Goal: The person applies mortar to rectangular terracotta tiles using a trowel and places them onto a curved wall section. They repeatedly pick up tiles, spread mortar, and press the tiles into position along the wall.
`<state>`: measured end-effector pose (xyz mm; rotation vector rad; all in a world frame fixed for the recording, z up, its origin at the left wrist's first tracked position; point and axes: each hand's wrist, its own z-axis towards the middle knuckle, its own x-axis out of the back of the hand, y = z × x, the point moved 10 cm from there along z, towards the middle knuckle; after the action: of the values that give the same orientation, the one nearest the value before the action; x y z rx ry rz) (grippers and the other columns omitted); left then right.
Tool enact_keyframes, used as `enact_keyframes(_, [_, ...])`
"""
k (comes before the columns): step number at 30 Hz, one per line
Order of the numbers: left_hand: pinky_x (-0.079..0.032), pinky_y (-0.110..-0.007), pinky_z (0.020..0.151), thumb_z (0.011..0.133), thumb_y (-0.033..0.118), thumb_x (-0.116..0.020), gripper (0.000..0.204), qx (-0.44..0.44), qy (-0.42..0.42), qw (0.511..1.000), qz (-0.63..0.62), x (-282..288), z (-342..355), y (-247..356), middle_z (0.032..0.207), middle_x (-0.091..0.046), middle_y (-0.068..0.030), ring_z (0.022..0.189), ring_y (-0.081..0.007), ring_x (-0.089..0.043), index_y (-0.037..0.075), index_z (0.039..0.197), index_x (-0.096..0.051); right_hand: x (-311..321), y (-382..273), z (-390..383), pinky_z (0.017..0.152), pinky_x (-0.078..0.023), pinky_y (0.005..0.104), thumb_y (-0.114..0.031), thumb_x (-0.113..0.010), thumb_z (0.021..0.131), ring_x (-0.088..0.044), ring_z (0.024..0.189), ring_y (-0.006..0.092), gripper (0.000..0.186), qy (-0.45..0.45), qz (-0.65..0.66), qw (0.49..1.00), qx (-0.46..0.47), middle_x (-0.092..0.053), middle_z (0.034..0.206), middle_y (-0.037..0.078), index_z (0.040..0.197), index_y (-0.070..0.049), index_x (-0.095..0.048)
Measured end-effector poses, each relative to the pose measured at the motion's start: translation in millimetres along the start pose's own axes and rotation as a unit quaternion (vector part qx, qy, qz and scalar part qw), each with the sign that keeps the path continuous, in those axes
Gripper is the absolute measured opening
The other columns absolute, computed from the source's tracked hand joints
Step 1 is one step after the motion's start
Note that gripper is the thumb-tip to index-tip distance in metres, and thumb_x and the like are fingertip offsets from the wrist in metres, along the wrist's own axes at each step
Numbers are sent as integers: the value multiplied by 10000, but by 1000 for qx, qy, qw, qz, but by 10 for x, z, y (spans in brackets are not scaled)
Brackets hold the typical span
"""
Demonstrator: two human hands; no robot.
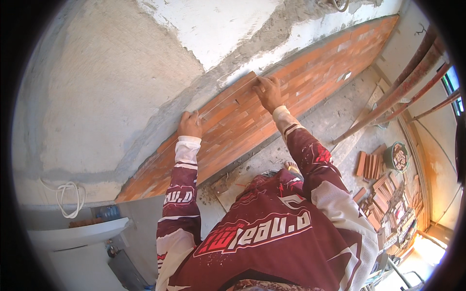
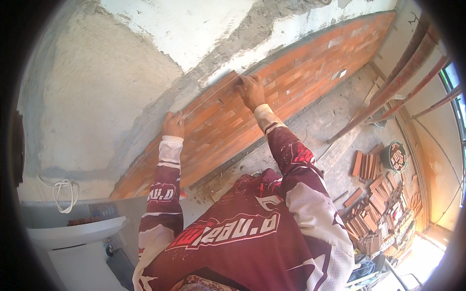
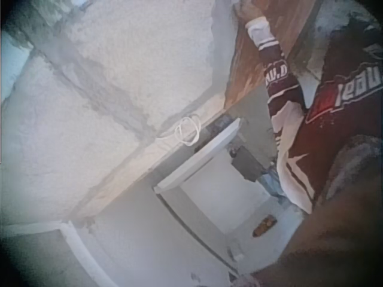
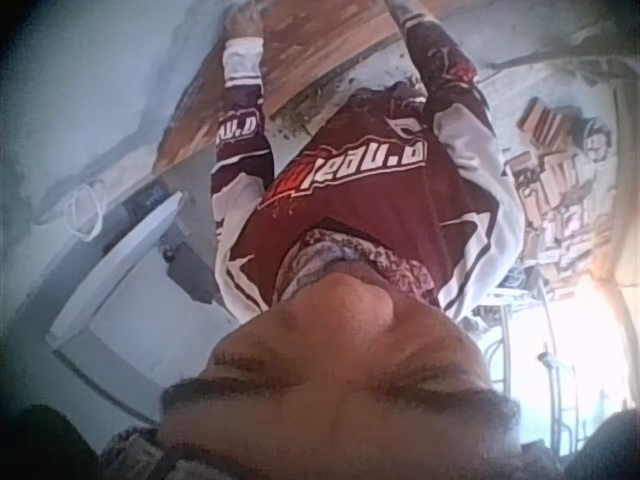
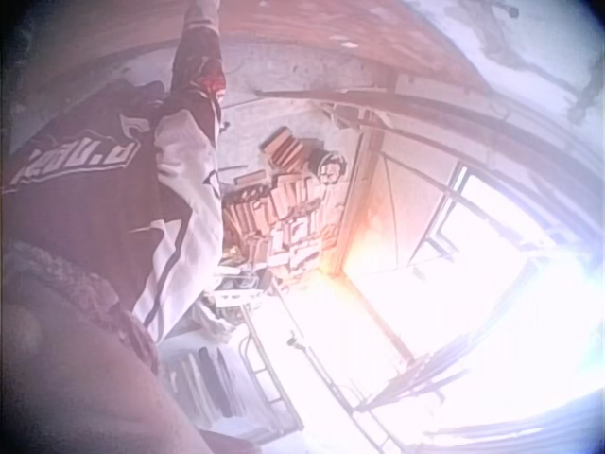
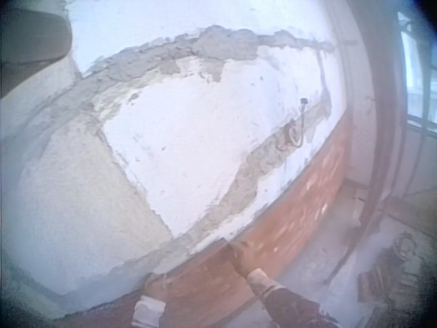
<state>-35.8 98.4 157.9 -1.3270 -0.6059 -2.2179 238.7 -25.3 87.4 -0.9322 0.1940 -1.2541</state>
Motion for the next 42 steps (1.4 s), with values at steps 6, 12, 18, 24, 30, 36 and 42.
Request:
enact_keyframes(6, [-488,-411,692,793,57,-663,262,2,-8,1000,-15,-69,5,-38,874,-562,-134,813,-326,-587,9,1051,-670,11,2,-3,928,-420,436,-158,-714,769,-520,1079,339,393,3,-5,1000,-8,-665,1046,130,1137,-48,-630])
enact_keyframes(12, [-489,-411,694,796,61,-662,272,0,-12,1000,-16,-35,0,-18,882,-562,-134,814,-324,-589,6,1062,-667,23,-6,-14,931,-422,437,-158,-720,771,-524,1080,346,393,4,-1,1000,-8,-664,1044,133,1137,-47,-630])
enact_keyframes(18, [-487,-414,681,820,61,-640,242,-13,-18,1000,-2,-26,8,16,866,-557,-135,791,-326,-584,5,1053,-669,2,19,-21,934,-427,439,-155,-722,774,-522,1083,353,397,4,6,1000,0,-662,1051,139,1139,-33,-626])
enact_keyframes(24, [-480,-411,673,816,53,-643,240,-27,-9,1000,10,-14,3,27,850,-545,-137,783,-326,-574,14,1051,-667,-30,41,-21,939,-428,437,-163,-715,781,-519,1086,351,403,-3,-3,1000,3,-660,1062,143,1152,-32,-626])
enact_keyframes(30, [-480,-411,692,788,51,-664,277,-11,-21,1000,-14,-55,0,-36,863,-546,-134,803,-328,-574,28,1063,-667,-36,49,-19,946,-424,430,-156,-701,788,-510,1086,351,388,-12,6,1000,-6,-653,1069,149,1148,-30,-628])
enact_keyframes(36, [-481,-405,690,792,20,-641,288,-27,-2,999,-47,-37,-21,-57,900,-555,-126,809,-320,-578,45,1077,-669,-39,89,6,954,-414,429,-151,-690,796,-497,1085,355,380,-29,15,999,-9,-647,1068,155,1154,-39,-629])
enact_keyframes(42, [-487,-393,693,786,2,-621,308,-11,-7,999,-31,-39,-42,-83,930,-554,-119,832,-310,-585,50,1087,-668,-54,57,98,969,-395,432,-182,-679,813,-482,1093,365,367,-70,27,996,-43,-647,1069,150,1158,-61,-634])
